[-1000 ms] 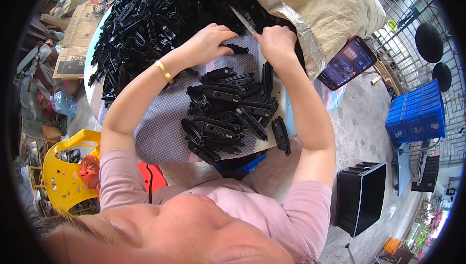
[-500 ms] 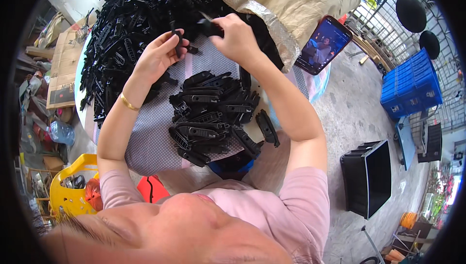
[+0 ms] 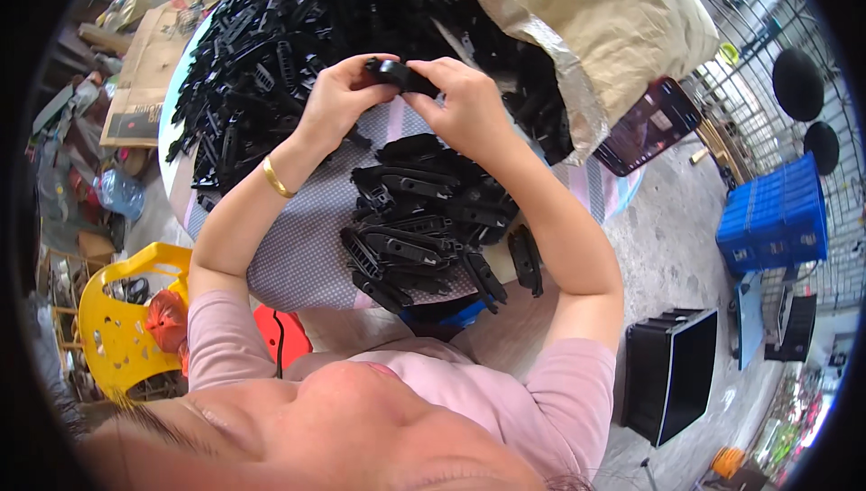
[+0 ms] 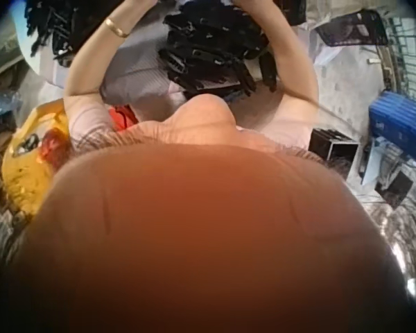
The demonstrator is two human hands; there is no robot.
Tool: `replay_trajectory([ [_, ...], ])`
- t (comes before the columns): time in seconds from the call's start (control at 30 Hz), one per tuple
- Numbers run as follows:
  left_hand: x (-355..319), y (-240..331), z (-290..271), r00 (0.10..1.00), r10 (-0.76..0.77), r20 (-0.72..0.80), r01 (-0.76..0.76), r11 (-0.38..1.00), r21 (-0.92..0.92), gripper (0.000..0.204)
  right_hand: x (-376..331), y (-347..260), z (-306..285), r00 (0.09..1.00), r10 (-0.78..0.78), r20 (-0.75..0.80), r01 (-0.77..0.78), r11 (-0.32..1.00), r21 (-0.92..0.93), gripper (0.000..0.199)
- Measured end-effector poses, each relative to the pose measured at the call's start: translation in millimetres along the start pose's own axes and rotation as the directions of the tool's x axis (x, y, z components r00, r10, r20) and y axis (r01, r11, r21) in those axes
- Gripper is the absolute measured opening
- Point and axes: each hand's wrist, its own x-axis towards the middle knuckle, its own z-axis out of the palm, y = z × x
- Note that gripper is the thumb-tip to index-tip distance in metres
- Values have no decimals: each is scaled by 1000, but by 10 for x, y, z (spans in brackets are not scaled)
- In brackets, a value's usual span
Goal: Inspecting and sorting black plastic hair clips on a production table.
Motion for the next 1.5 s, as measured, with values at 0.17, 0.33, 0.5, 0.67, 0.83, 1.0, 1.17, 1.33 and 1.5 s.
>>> replay_trajectory([
  [0.17,-31,-19,9,1000,23,-10,-21,985,173,39,-22,-62,12,994,-105,-21,99,972,-211,34],
  [0.33,-85,110,92,1000,-2,-23,1,1000,-20,39,-24,-103,-6,981,-189,-38,171,946,-274,36],
  [0.5,-54,128,17,998,35,50,-36,999,29,33,27,106,45,993,-8,-114,3,999,-39,47],
  [0.67,-87,205,0,987,113,115,-132,975,177,31,72,72,-128,920,262,292,-323,929,183,46],
  [0.83,-83,260,1,980,159,116,-175,975,138,29,25,-52,-117,966,228,121,-243,962,128,34],
  [1.0,-100,185,3,993,-16,118,36,985,-169,35,87,65,-315,903,239,358,-357,880,312,37],
  [1.17,-469,272,-10,975,-79,206,95,993,-69,35,-178,92,-655,842,193,504,-360,896,259,53],
  [1.33,-928,200,42,937,47,345,-158,940,301,55,-552,123,-485,863,164,478,-303,925,228,63],
  [1.5,-1088,175,177,924,113,366,-288,834,470,70,-586,23,-352,903,-22,430,-25,994,104,67],
])
